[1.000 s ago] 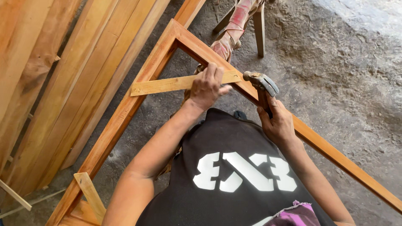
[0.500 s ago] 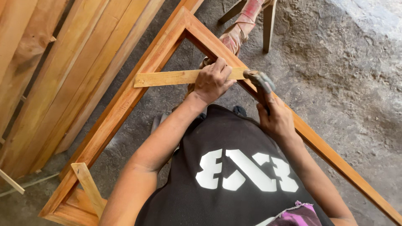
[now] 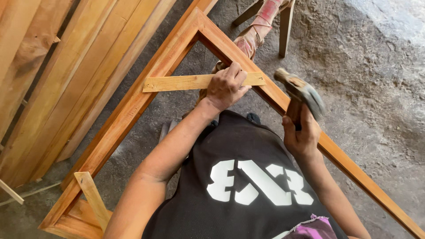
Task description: The person selects nails from a container, then uses a hammer to drive nails into a wooden frame, securing a small wooden strip to the frame. The person continues hammering nails at different points along the frame to attach the strip.
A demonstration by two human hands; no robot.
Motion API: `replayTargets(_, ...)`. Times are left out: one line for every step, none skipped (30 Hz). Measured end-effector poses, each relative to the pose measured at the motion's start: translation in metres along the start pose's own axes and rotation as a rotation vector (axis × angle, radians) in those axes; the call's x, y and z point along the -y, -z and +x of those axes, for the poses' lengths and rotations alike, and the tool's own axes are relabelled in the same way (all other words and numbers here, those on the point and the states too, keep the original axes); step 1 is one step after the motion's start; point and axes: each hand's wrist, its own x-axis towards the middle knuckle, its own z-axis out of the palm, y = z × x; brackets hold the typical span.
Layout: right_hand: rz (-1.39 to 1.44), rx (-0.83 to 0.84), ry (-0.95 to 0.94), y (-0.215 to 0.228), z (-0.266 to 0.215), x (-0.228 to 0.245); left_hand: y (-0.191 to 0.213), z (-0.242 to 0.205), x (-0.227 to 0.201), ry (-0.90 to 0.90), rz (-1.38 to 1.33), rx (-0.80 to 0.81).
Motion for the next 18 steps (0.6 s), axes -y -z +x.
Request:
replayTargets(0.063, -0.056, 0.021, 0.000, -0.001, 0.001, -0.001, -0.001, -0.001, 0.002, 0.007, 0.004)
replayTargets(-0.054, 0.034, -0.018, 0.000, -0.003, 0.002, -0.002, -0.002, -0.002, 0.005, 0.015, 0.008)
replayTargets(-0.172, 0.122, -0.050, -0.001, -0.003, 0.000, -0.003, -0.002, -0.002, 0.001, 0.013, 0.001)
replayTargets(-0.291, 0.210, -0.084, 0.000, -0.003, -0.001, -0.004, -0.002, -0.003, -0.004, 0.011, -0.006)
replayTargets(-0.268, 0.189, -0.122, -0.003, -0.001, -0.004, -0.002, 0.000, -0.001, -0.007, 0.019, -0.020)
replayTargets(-0.244, 0.169, -0.159, -0.005, 0.002, -0.006, -0.001, 0.002, 0.001, -0.003, 0.022, -0.017)
replayTargets(-0.220, 0.154, -0.214, -0.005, 0.001, -0.007, -0.001, 0.002, 0.001, 0.004, 0.015, -0.001)
replayTargets(-0.121, 0.072, -0.161, -0.006, 0.000, -0.008, -0.001, 0.002, 0.001, 0.011, 0.007, 0.016)
replayTargets(-0.024, -0.009, -0.110, -0.005, -0.002, -0.007, -0.001, 0.001, -0.001, 0.008, 0.012, 0.011)
replayTargets(0.073, -0.090, -0.059, -0.004, -0.004, -0.006, -0.001, -0.001, -0.002, 0.005, 0.016, 0.006)
replayTargets(-0.033, 0.005, -0.071, -0.003, -0.005, -0.004, -0.002, -0.001, -0.004, 0.002, 0.020, 0.000)
replayTargets(-0.138, 0.100, -0.084, 0.000, -0.005, -0.002, -0.002, -0.003, -0.006, 0.002, 0.020, 0.004)
replayTargets(-0.241, 0.189, -0.080, 0.000, -0.001, -0.003, -0.001, -0.001, -0.005, 0.000, 0.033, -0.007)
replayTargets(-0.252, 0.164, -0.041, 0.002, 0.003, -0.003, -0.001, 0.002, -0.003, -0.003, 0.045, -0.017)
replayTargets(-0.259, 0.144, -0.009, 0.002, 0.004, -0.002, 0.000, 0.001, -0.002, 0.001, 0.040, -0.020)
replayTargets(-0.265, 0.123, 0.023, 0.001, 0.006, -0.003, 0.000, 0.001, 0.000, 0.004, 0.034, -0.022)
replayTargets(-0.115, 0.062, -0.050, 0.003, 0.004, -0.002, -0.001, -0.001, -0.002, 0.010, 0.020, -0.016)
replayTargets(0.036, 0.001, -0.123, 0.004, 0.002, 0.000, -0.001, -0.002, -0.003, 0.015, 0.019, -0.013)
